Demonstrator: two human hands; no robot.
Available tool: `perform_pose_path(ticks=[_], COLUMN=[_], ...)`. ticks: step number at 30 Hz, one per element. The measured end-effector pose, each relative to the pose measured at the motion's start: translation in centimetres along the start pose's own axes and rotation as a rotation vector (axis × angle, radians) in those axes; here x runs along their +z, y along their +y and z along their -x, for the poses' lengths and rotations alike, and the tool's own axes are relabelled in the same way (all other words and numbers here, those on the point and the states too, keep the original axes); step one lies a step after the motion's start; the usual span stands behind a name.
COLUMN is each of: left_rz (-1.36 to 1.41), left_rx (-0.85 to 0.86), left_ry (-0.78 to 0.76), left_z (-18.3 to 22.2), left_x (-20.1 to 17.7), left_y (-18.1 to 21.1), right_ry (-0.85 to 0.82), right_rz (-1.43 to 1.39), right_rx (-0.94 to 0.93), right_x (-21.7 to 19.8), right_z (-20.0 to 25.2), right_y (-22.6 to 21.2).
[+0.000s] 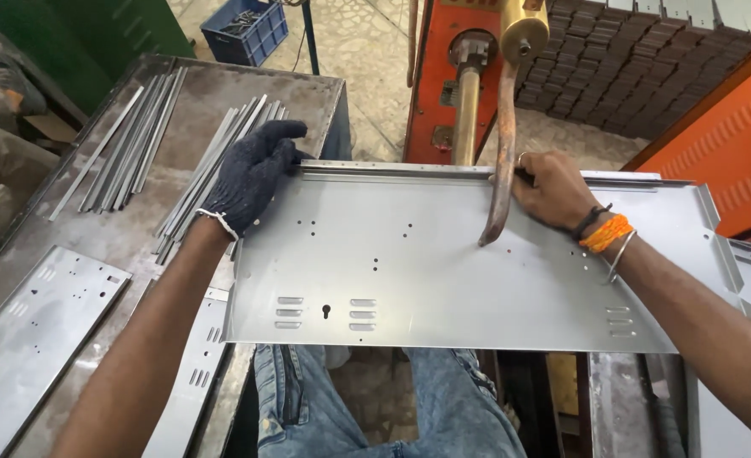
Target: Spot welding thin metal strips onto larger rectangular metal plates at a manual workstation.
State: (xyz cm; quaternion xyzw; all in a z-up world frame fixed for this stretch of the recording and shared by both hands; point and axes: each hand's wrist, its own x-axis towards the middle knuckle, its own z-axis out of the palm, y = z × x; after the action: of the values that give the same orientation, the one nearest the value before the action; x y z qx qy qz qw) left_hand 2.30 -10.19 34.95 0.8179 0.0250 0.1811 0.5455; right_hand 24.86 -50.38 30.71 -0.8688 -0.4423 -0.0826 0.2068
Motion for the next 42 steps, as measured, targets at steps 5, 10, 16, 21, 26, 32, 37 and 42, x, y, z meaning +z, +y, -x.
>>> perform_pose_path(ticks=[5, 10, 16, 21, 26, 32, 37, 42], left_rz=[-0.045, -0.075, -0.334, -0.758, -0.783, -0.979, -0.921, -0.906], left_rx=[-0.009, -0.012, 0.053, 0.177, 0.323, 0.182, 0.077, 0.115], left_ry=[0.004, -0.014, -0.067, -0.101, -0.178, -0.180, -0.207, -0.179], left_z=[0.5, 0.5, 0.6, -0.2, -1.2, -1.3, -1.5, -0.4], left_x=[0.2, 0.1, 0.9, 1.3, 2.0, 2.6, 2.6, 2.3], left_y=[1.0, 0.4, 1.9, 1.8, 0.1, 1.4, 0.9, 1.3], right_ry=[0.033, 0.023, 0.055, -0.075, -0.173, -0.301, -0.157, -0.079], right_rz=[-0.035, -0.054, -0.062, 0.032, 0.001, 0.028, 0.186, 0.102], right_rx=[0.016, 0.032, 0.038, 0.073, -0.020, 0.163, 0.147, 0.119], right_x=[0.2, -0.4, -0.7, -1.3, -5.8, -10.1, -9.2, -9.4], right_z=[0.2, 0.0, 0.2, 0.0, 1.8, 5.7, 7.0, 7.5], right_y=[0.2, -0.9, -1.5, -1.3, 1.8, 7.9, 8.3, 7.9])
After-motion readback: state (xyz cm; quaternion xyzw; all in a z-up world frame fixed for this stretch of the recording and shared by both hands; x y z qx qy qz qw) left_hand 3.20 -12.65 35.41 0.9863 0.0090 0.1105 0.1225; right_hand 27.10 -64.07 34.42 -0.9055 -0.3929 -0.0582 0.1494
